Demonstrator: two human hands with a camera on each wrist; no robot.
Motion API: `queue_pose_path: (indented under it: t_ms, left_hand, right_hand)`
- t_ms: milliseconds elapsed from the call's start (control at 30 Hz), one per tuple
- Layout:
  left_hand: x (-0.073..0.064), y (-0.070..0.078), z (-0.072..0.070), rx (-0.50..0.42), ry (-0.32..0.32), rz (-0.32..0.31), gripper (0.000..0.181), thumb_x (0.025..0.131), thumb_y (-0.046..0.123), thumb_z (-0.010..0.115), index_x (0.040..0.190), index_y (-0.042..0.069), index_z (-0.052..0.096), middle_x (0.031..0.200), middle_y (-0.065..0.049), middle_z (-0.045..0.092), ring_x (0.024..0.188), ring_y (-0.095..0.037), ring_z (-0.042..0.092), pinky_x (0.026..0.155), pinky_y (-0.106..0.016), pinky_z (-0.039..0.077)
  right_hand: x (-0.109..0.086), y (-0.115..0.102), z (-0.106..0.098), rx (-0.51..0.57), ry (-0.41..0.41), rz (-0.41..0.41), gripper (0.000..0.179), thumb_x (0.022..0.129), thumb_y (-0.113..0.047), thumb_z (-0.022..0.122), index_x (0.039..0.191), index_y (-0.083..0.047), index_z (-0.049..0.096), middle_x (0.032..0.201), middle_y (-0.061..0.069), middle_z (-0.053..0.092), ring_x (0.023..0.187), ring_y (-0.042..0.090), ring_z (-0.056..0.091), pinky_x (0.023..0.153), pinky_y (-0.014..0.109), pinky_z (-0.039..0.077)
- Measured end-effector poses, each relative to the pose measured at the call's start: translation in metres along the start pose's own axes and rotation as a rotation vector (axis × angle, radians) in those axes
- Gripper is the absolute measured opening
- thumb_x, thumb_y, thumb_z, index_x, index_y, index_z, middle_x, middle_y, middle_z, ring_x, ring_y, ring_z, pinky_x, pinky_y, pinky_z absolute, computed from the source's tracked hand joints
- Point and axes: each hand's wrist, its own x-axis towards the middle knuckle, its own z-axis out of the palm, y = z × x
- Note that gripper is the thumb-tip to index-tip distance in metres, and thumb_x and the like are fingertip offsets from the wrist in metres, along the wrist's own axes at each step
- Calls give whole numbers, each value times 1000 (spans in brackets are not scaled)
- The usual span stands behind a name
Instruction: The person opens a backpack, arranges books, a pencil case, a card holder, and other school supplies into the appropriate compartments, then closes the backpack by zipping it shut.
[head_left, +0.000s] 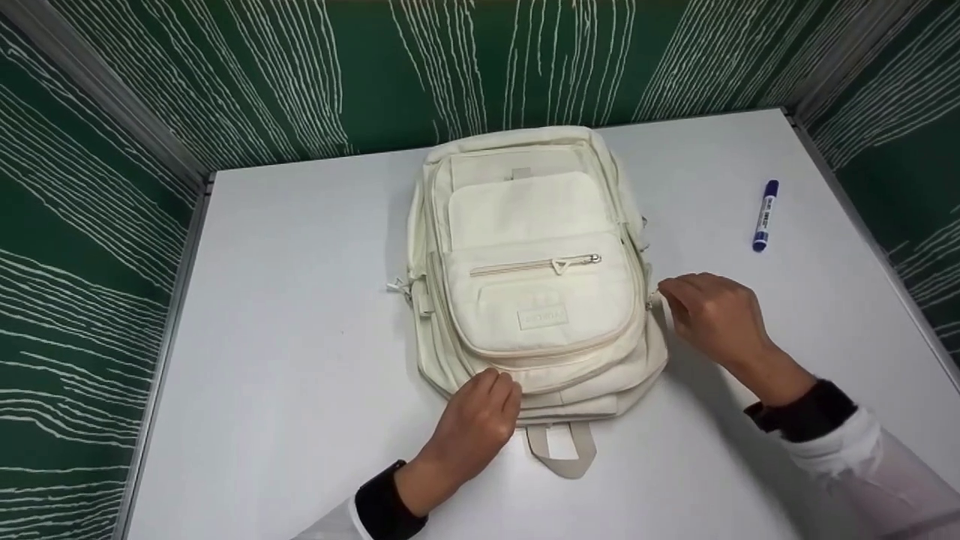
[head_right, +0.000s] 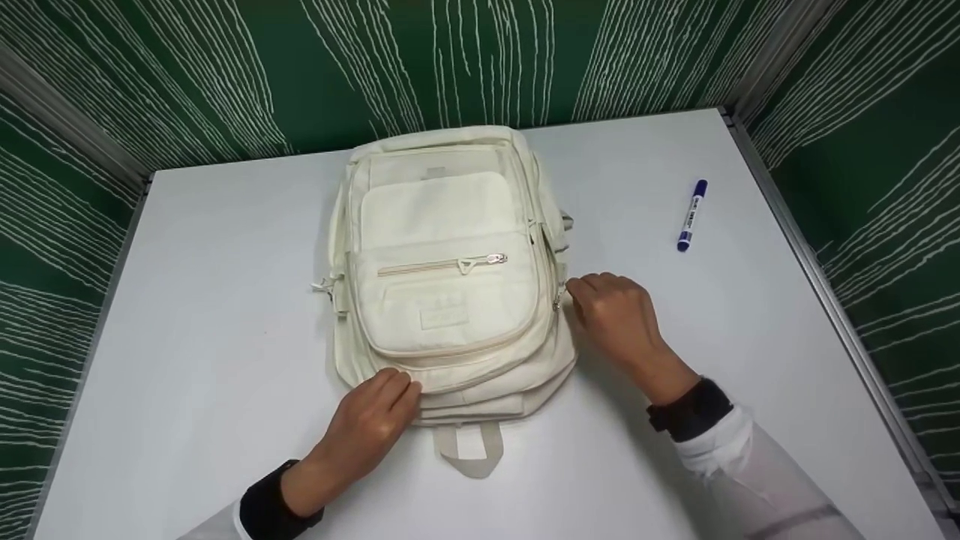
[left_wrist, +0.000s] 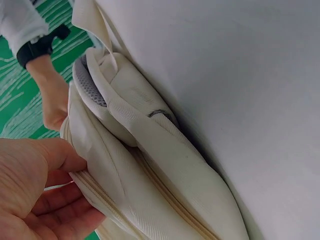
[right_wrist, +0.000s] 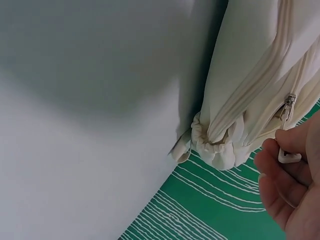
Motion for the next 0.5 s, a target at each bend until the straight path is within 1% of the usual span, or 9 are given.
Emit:
queue_pose_path:
  t_ms: [67,133,200,233,333,400,467,500]
  left_hand:
    - [0,0,0,7,-2,5,11,87,-11,70,93,-3,74,87,-10,63,84,-18,60,78,-25,54]
    - [0,0,0,13,-5,9,16,93,-12,60,93,-3,74,87,-10,63,84,-18,60,78,-25,54]
    - [0,0,0,13,-8,8,21,95,-13,55,93,-3,73,88,-10,64,85,-18,60,78,-25,54]
    - [0,0,0,13,-12,7,21,95,-12,55,93,-2,73,87,-9,64,84,-18,60,77,-24,53]
    - [0,0,0,-4,-21,-3,10,89,-10,68,93,-2,74,87,-9,64,84,-18,60,77,-24,53]
    - [1,-1,-1,-6,-28,-7,10,84,-9,75,91,-2,74,85,-8,64,83,-17,61,77,-24,54]
    - [2,-1,-2,-11,-35,-9,10,83,-8,77,91,-2,74,84,-8,64,83,-17,61,77,-23,54]
    - [2,-1,-2,-9,-38,-9,9,84,-9,75,90,-2,74,84,-8,63,83,-17,61,77,-23,54]
  right_hand:
    - [5,5,3,-7,-3,-15,23,76,19,68,86,-1,74,78,13,74,61,31,68,47,43,52]
    - [11,10,6,-12,-4,-21,22,76,18,67,86,-1,74,78,13,74,61,32,68,46,42,51]
    - [17,16,8,-16,-3,-14,22,77,18,67,86,0,75,79,14,75,62,32,68,47,43,51]
    - [21,19,9,-18,-4,-9,21,78,18,67,87,0,75,80,15,75,63,33,69,47,43,52]
    - [31,28,14,-21,-7,4,21,79,18,68,89,1,76,80,16,75,63,34,68,46,44,51]
    - [38,33,18,-32,-14,5,20,80,17,68,90,2,76,81,17,75,64,35,68,46,45,51]
    - [44,37,22,-47,-19,7,17,82,16,68,90,3,75,80,18,74,64,37,68,45,45,51]
    - [47,39,24,-59,-25,8,15,83,15,68,89,3,75,80,19,74,63,37,67,44,45,50]
